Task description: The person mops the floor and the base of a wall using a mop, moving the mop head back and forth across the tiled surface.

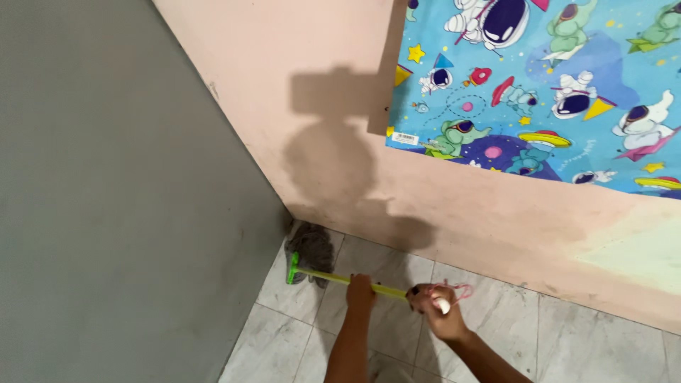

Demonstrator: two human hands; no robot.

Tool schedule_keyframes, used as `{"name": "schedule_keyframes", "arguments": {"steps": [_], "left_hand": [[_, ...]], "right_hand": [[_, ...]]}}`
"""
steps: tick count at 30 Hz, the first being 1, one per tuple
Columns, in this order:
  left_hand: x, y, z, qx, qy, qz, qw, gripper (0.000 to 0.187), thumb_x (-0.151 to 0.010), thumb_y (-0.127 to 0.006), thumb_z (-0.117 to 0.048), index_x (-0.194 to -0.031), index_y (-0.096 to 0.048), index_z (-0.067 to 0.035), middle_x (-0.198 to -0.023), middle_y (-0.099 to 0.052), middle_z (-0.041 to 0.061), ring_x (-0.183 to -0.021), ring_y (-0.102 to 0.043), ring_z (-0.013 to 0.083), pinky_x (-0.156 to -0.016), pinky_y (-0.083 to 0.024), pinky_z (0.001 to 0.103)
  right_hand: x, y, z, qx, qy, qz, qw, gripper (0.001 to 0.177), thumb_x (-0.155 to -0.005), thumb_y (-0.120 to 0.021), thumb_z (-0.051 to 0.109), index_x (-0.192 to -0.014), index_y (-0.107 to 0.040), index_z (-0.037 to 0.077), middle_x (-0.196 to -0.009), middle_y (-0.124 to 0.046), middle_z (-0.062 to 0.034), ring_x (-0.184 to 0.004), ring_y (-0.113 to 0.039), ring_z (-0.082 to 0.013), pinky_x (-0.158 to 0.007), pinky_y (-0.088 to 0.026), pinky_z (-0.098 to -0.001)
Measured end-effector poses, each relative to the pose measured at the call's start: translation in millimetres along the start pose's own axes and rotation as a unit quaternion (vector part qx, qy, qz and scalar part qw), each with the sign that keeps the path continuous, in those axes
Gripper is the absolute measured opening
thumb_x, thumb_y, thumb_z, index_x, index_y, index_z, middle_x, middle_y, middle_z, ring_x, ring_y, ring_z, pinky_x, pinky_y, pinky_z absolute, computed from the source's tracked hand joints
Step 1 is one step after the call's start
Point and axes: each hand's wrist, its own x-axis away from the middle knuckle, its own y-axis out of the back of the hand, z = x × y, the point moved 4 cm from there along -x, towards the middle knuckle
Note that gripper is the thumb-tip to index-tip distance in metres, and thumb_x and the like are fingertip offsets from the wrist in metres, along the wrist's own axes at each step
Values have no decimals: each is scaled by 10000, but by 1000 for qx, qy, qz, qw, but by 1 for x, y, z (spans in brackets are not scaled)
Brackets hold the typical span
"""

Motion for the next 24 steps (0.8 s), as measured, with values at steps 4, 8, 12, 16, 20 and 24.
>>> {"name": "schedule_keyframes", "arguments": {"steps": [4,8,12,16,20,24], "left_hand": [[9,-24,-46,12,-33,-1,999,218,-866,-683,-301,-847,-748,-94,-936,-710,164,-918,-675,385,-803,-537,499],[25,-59,-109,21,-82,10,996,193,-843,-690,-274,-849,-749,-91,-947,-714,168,-930,-674,384,-824,-540,495],[51,-100,-188,37,-148,25,988,171,-820,-697,-247,-851,-750,-87,-959,-718,171,-943,-674,383,-844,-543,490],[84,-142,-283,66,-230,37,970,155,-797,-704,-219,-853,-751,-83,-971,-722,174,-956,-673,382,-865,-546,486],[130,-178,-372,102,-282,65,952,204,-858,-678,-271,-875,-754,-83,-1016,-737,174,-993,-672,400,-896,-546,490],[176,-207,-427,131,-239,210,939,303,-826,-708,-364,-1011,-749,-127,-1071,-728,175,-1017,-678,389,-868,-540,478]], "right_hand": [[6,24,52,93,-15,-41,995,276,-994,-525,-45,-727,-479,7,-632,-534,-70,-605,-535,-185,-583,-486,-333],[34,61,109,190,-100,-118,969,304,-949,-553,1,-647,-590,-8,-631,-634,-101,-582,-559,-178,-558,-464,-323],[70,105,173,248,-116,-175,946,323,-958,-564,54,-649,-636,-6,-627,-658,-91,-573,-569,-155,-542,-457,-316],[106,145,253,322,-139,-229,908,343,-958,-553,84,-649,-676,0,-611,-685,-71,-545,-596,-150,-531,-478,-312],[141,160,327,380,-147,-265,874,365,-965,-567,86,-626,-663,-11,-611,-664,-80,-576,-574,-144,-598,-488,-304],[170,166,366,439,-218,-315,813,392,-967,-663,148,-624,-664,-43,-621,-649,-121,-597,-559,-172,-631,-481,-343]]}}
